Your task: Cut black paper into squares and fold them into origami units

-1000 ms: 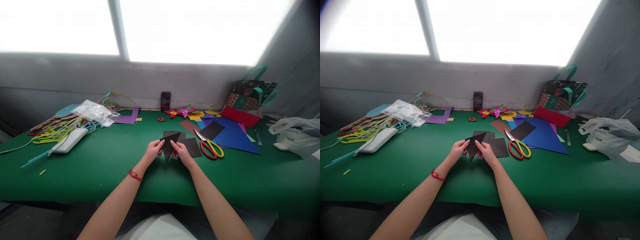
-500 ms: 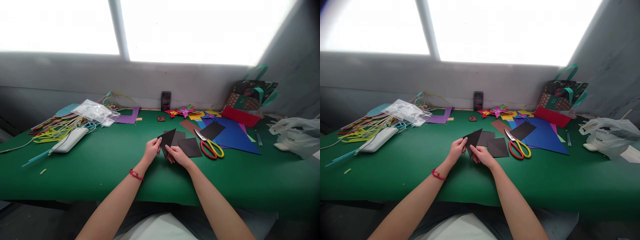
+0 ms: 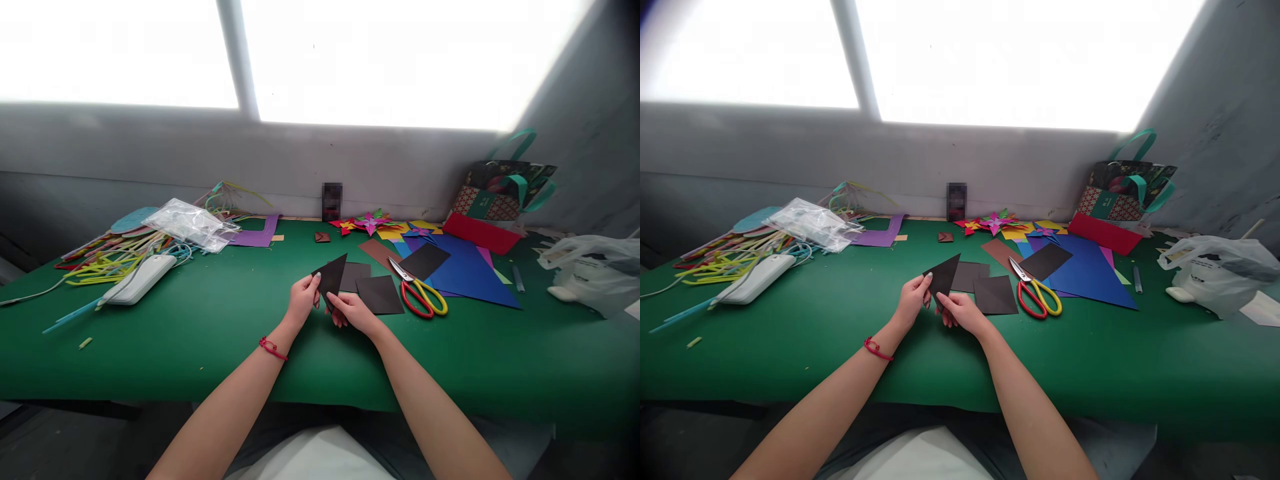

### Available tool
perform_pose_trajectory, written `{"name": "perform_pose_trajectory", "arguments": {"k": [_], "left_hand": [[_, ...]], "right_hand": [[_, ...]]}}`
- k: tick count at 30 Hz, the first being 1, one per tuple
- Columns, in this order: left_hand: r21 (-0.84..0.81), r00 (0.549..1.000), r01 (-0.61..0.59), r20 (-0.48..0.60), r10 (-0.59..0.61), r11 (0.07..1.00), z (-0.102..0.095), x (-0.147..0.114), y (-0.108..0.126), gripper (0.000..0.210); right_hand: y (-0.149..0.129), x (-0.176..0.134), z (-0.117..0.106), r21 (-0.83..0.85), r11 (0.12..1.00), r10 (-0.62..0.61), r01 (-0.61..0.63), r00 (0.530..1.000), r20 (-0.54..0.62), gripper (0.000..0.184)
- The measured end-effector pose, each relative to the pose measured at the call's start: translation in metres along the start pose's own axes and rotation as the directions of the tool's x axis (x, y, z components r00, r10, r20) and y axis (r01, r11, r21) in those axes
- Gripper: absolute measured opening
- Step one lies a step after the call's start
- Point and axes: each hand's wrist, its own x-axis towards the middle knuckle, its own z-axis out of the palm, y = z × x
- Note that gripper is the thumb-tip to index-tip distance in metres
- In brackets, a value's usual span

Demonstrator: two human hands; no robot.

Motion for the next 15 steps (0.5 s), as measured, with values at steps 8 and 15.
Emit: {"name": "perform_pose_trajectory", "arguments": {"k": [8, 15], "left_hand": [[-0.024, 0.999, 0.013, -0.029, -0.014, 1.0, 0.0, 0.0008, 0.0005, 0.043], [0.034, 0.995, -0.052, -0.083, 0.055, 0.998, -0.0026, -0.0012, 0.0008, 0.042]], "right_hand": [[0.0039, 0.0018, 0.001, -0.033, 0.999, -0.034, 0.034, 0.999, 0.007, 0.041], [0.0023, 0.0014, 0.0023, -0.037, 0.999, -0.01, 0.012, 0.999, 0.041, 0.04]]}}
